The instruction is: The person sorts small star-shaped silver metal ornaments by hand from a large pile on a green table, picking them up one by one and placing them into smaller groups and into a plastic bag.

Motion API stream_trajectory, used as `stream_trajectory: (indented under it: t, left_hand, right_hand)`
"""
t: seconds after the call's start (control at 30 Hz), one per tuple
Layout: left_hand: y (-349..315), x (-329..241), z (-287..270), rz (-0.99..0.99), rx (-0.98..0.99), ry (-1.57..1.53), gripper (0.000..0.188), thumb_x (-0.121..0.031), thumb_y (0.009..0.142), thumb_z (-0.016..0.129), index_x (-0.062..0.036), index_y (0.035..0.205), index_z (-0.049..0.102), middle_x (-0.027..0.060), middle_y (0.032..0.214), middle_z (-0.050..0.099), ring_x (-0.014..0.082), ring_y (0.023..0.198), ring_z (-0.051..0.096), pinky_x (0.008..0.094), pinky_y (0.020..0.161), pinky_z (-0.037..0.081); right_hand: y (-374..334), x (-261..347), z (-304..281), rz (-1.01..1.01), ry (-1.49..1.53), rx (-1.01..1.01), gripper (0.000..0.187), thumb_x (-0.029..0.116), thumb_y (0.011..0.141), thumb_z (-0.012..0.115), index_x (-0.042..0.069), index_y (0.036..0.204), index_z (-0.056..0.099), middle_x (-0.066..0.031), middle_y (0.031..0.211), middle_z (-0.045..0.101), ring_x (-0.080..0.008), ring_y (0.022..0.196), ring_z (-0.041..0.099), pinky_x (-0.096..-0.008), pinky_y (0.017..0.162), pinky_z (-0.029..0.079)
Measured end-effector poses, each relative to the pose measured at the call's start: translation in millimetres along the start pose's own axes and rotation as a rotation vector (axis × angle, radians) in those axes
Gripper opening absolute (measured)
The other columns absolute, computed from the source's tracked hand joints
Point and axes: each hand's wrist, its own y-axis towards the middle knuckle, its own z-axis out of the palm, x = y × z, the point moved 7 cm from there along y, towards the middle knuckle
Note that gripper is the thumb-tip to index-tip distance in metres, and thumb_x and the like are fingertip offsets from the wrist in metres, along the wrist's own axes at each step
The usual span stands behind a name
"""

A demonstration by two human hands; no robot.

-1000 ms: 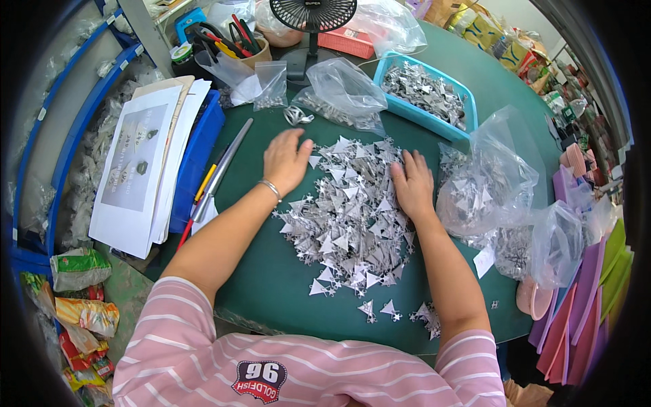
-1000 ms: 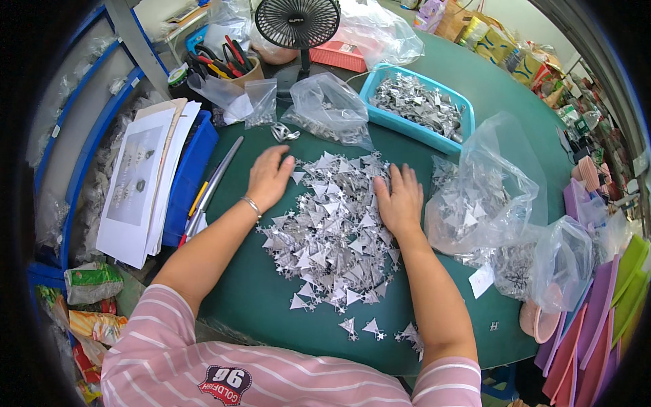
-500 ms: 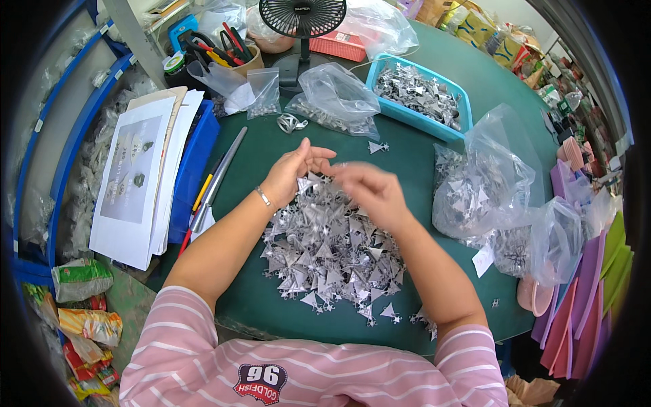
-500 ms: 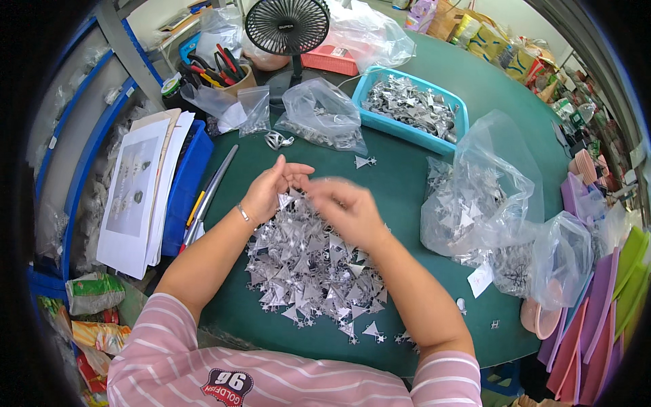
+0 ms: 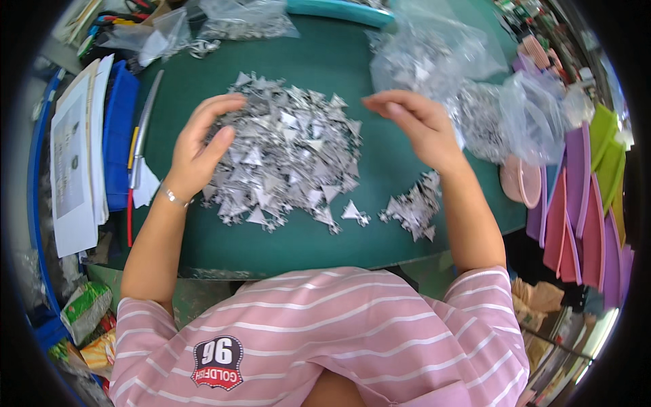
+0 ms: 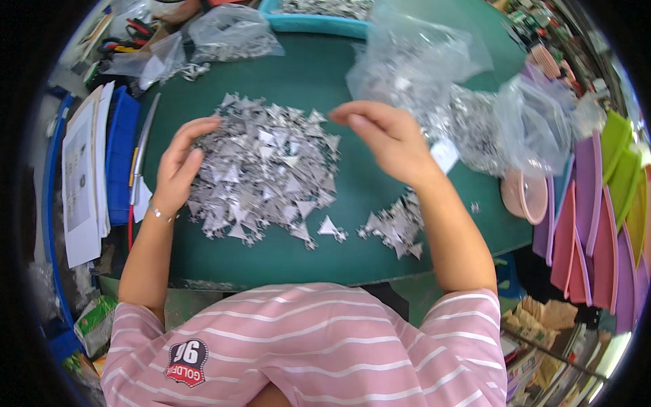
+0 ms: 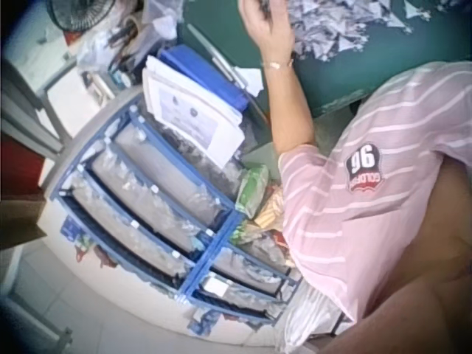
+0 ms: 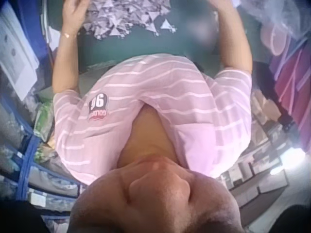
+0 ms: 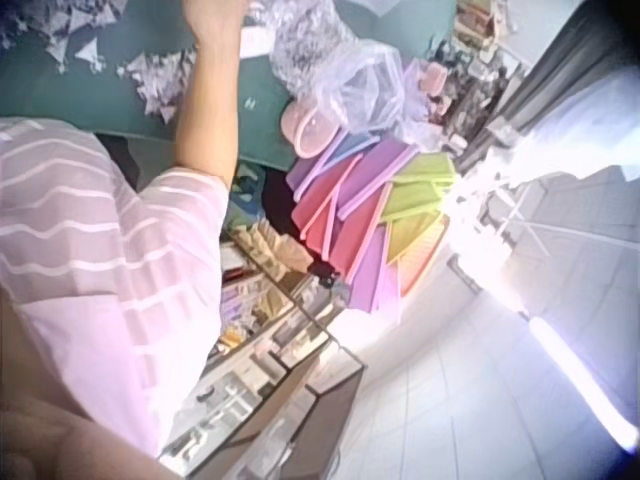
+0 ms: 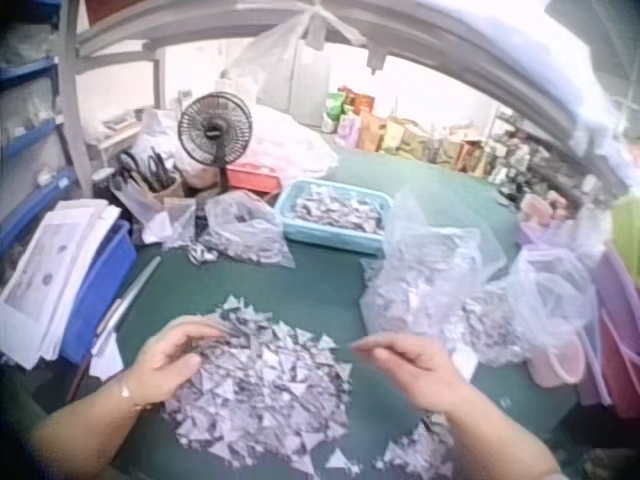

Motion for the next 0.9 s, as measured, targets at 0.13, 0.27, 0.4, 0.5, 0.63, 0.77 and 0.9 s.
stream_trajectory:
  t: [0.13, 0.27, 0.4, 0.5, 0.63, 0.77, 0.9]
  left_hand:
    - [-26.1, -53.6, 40.9, 0.145, 0.158, 0.375, 0.036, -0.028, 0.085, 0.063, -0.0046, 0.112, 0.062, 0.0135, 0.122, 0.059, 0.0339, 0.127, 0.048, 0.0484, 0.109, 0.03]
    - [-52.6, -91.2, 127.6, 0.299, 0.462, 0.41, 0.044, -0.029, 0.075, 0.074, -0.0118, 0.113, 0.063, 0.0127, 0.131, 0.053, 0.0341, 0.131, 0.043, 0.0563, 0.11, 0.023]
    - [-64.7, -86.4, 172.6, 0.301, 0.447, 0.482, 0.033, -0.023, 0.074, 0.075, -0.0137, 0.104, 0.064, 0.0109, 0.125, 0.056, 0.0316, 0.127, 0.046, 0.0595, 0.108, 0.021]
    - [-68.0, -78.5, 172.3, 0.267, 0.387, 0.604, 0.026, -0.02, 0.073, 0.074, -0.0134, 0.096, 0.063, 0.007, 0.12, 0.058, 0.0281, 0.124, 0.048, 0.0609, 0.108, 0.02]
    - [-73.8, -81.5, 161.8, 0.243, 0.319, 0.673, 0.021, -0.014, 0.073, 0.072, -0.0128, 0.091, 0.062, 0.0029, 0.117, 0.06, 0.025, 0.123, 0.049, 0.0606, 0.109, 0.015]
    - [-81.5, -85.1, 160.2, 0.195, 0.3, 0.711, 0.02, -0.009, 0.075, 0.07, -0.0123, 0.093, 0.061, 0.0034, 0.12, 0.059, 0.0263, 0.125, 0.048, 0.0599, 0.109, 0.013]
    - [-88.0, -88.1, 159.5, 0.14, 0.28, 0.704, 0.024, -0.006, 0.075, 0.069, -0.0105, 0.097, 0.061, 0.0066, 0.125, 0.058, 0.0283, 0.127, 0.047, 0.0598, 0.109, 0.013]
  right_hand:
    - [-108.0, -21.4, -47.3, 0.162, -0.272, -0.232, 0.032, 0.019, 0.087, 0.066, 0.003, 0.115, 0.063, -0.013, 0.109, 0.067, -0.023, 0.109, 0.06, -0.0349, 0.093, 0.046]
    - [-162.2, -21.9, 1.6, -0.035, -0.86, -0.272, 0.059, 0.042, 0.069, 0.078, 0.013, 0.119, 0.063, -0.0182, 0.133, 0.051, -0.0438, 0.124, 0.044, -0.058, 0.102, 0.031]
    - [-164.8, -17.8, 40.6, -0.151, -0.976, -0.369, 0.047, 0.039, 0.07, 0.078, 0.015, 0.109, 0.068, -0.0148, 0.124, 0.056, -0.0405, 0.12, 0.047, -0.0597, 0.099, 0.033]
    - [-166.8, -21.1, 41.4, -0.195, -0.928, -0.376, 0.036, 0.033, 0.071, 0.077, 0.013, 0.1, 0.069, -0.0122, 0.117, 0.06, -0.0378, 0.116, 0.05, -0.0548, 0.095, 0.038]
    - [-173.1, -18.9, 36.9, -0.278, -0.868, -0.311, 0.032, 0.03, 0.07, 0.078, 0.011, 0.094, 0.068, -0.0099, 0.112, 0.061, -0.0331, 0.112, 0.052, -0.0493, 0.092, 0.041]
    - [-181.5, -19.2, 34.9, -0.393, -0.768, -0.169, 0.033, 0.029, 0.068, 0.078, 0.009, 0.093, 0.067, -0.0083, 0.109, 0.062, -0.0288, 0.11, 0.054, -0.0452, 0.091, 0.043]
    - [-184.0, -10.5, 41.1, -0.513, -0.65, -0.004, 0.031, 0.027, 0.068, 0.078, 0.008, 0.091, 0.067, -0.0076, 0.108, 0.062, -0.0263, 0.105, 0.057, -0.0438, 0.09, 0.045]
